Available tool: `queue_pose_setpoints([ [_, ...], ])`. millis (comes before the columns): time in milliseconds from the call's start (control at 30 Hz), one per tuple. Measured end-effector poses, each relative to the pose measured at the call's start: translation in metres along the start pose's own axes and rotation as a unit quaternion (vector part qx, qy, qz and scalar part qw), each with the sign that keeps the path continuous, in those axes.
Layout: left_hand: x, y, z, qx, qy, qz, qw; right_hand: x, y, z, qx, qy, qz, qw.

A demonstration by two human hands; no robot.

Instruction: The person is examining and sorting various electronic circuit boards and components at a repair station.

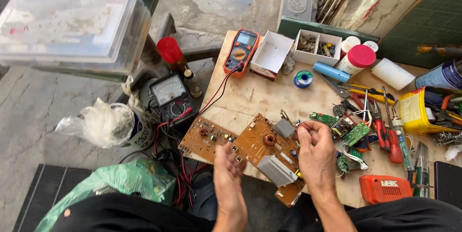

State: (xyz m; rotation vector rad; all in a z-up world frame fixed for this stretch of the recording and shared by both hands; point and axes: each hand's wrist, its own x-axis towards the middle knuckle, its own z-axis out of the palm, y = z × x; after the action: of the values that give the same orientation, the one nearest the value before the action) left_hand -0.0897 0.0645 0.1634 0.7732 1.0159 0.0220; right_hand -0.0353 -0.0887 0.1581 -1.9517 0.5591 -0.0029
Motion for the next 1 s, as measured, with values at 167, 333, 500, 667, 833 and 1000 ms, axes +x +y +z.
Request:
queue_pose_setpoints([
  [167, 0.029, 0.016, -0.009, 0.031, -0.089, -0.060, 0.994, 0.004, 0.003, -0.003, -0.144, -0.028, -0.144, 0.979],
  [333, 0.037, -0.004, -0.022, -0.063, -0.118, -0.090, 0.987, 0.000, -0.011, 0.001, -0.162, -0.047, -0.113, 0.979],
  [500, 0.045, -0.019, -0.026, -0.058, -0.128, -0.090, 0.986, 0.007, -0.006, 0.003, -0.169, -0.064, -0.113, 0.977],
  [667, 0.054, -0.036, -0.025, -0.097, -0.142, -0.102, 0.980, 0.016, 0.000, -0.001, -0.097, -0.016, -0.145, 0.985],
  [833, 0.062, -0.043, -0.023, -0.152, -0.115, -0.113, 0.975, -0.014, -0.012, -0.004, -0.095, 0.029, -0.176, 0.979],
  [1000, 0.062, -0.044, -0.022, -0.183, -0.093, -0.113, 0.972, -0.021, -0.015, -0.003, -0.067, 0.013, -0.170, 0.983],
])
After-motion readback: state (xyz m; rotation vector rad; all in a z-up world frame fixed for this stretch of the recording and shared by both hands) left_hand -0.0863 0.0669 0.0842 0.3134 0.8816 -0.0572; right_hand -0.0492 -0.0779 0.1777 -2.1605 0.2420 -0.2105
